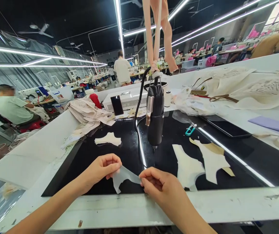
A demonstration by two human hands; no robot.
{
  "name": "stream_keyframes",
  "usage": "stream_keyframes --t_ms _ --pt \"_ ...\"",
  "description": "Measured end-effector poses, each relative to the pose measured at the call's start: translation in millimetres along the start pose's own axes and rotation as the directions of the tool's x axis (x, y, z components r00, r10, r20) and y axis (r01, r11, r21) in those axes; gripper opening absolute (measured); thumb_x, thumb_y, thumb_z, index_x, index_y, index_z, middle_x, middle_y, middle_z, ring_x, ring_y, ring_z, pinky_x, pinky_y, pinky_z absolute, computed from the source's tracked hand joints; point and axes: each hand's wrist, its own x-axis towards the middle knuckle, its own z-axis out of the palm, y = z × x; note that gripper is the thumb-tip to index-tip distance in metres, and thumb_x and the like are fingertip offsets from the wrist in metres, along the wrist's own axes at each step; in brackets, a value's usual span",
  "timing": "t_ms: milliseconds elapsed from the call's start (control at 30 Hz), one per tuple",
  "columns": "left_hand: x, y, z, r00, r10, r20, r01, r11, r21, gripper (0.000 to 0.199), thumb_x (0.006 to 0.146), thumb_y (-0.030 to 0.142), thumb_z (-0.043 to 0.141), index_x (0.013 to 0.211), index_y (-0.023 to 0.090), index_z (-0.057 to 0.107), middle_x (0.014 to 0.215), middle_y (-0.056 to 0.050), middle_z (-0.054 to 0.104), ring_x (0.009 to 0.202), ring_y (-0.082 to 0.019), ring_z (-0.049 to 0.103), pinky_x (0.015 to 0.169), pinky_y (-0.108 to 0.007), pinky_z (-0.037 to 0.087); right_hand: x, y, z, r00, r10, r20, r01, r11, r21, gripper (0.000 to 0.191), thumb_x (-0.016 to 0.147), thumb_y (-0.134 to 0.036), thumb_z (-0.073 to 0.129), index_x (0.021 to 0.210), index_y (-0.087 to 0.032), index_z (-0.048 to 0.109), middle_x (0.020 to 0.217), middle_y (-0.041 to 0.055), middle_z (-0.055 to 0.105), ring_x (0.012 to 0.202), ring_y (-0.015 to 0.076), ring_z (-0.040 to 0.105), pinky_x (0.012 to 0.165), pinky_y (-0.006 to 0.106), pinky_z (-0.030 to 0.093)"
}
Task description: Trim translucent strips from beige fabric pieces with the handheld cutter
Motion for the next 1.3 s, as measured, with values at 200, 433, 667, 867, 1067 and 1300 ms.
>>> stream_keyframes --t_ms 200,433,667,867,1067,1300 --pt "5 -5 -10.4 0.999 0.021 -0.042 -0.017 0.994 0.104 0.020 0.083 0.035 0.067 0.085 0.016 0.064 0.072 0.001 0.064 0.056 -0.007 0.046 0.051 -0.019 0.033 6 0 10 0.995 -0.077 0.068 0.081 0.994 -0.070 0.021 0.087 -0.035 0.054 0.079 -0.025 0.071 0.068 -0.0023 0.065 0.064 0.0150 0.056 0.059 0.026 0.041" --pt "24 -15 -12.7 0.996 0.071 -0.054 -0.059 0.977 0.205 0.023 0.085 0.039 0.065 0.089 0.016 0.066 0.069 0.002 0.064 0.047 -0.005 0.044 0.047 -0.019 0.034 14 11 10 0.961 -0.266 0.075 0.276 0.907 -0.318 0.023 0.094 -0.026 0.047 0.085 -0.025 0.068 0.073 -0.0022 0.068 0.062 0.0150 0.060 0.058 0.027 0.042" --pt "32 -13 -8.3 0.998 0.035 -0.043 -0.019 0.943 0.331 0.025 0.089 0.043 0.060 0.091 0.019 0.068 0.056 0.004 0.063 0.036 -0.007 0.040 0.038 -0.019 0.029 20 25 8 0.865 -0.498 0.059 0.430 0.676 -0.599 0.022 0.098 -0.019 0.047 0.091 -0.022 0.067 0.079 -0.0005 0.068 0.070 0.0175 0.064 0.061 0.031 0.048" --pt "38 -15 -8.3 0.995 0.075 -0.061 -0.047 0.924 0.379 0.027 0.093 0.042 0.057 0.106 0.022 0.070 0.068 0.004 0.068 0.041 -0.007 0.048 0.045 -0.019 0.038 24 29 5 0.823 -0.562 0.085 0.461 0.574 -0.676 0.026 0.099 -0.014 0.045 0.085 -0.020 0.065 0.073 0.0012 0.063 0.068 0.0210 0.059 0.063 0.036 0.043" --pt "38 -15 -11.2 0.999 0.048 -0.021 -0.039 0.939 0.341 0.038 0.094 0.046 0.056 0.122 0.021 0.065 0.079 0.001 0.073 0.045 -0.009 0.051 0.051 -0.022 0.043 21 35 -3 0.833 -0.546 0.084 0.439 0.563 -0.700 0.023 0.100 -0.015 0.047 0.090 -0.019 0.067 0.077 0.0026 0.062 0.070 0.0213 0.058 0.064 0.036 0.043" --pt "27 -5 -12.3 0.995 -0.031 0.094 -0.002 0.943 0.332 0.057 0.082 0.039 0.070 0.136 0.023 0.059 0.084 0.001 0.075 0.056 -0.012 0.057 0.056 -0.023 0.045 18 35 -7 0.853 -0.518 0.071 0.416 0.589 -0.693 0.025 0.101 -0.017 0.046 0.091 -0.019 0.068 0.076 0.0036 0.062 0.069 0.0208 0.057 0.063 0.034 0.042"
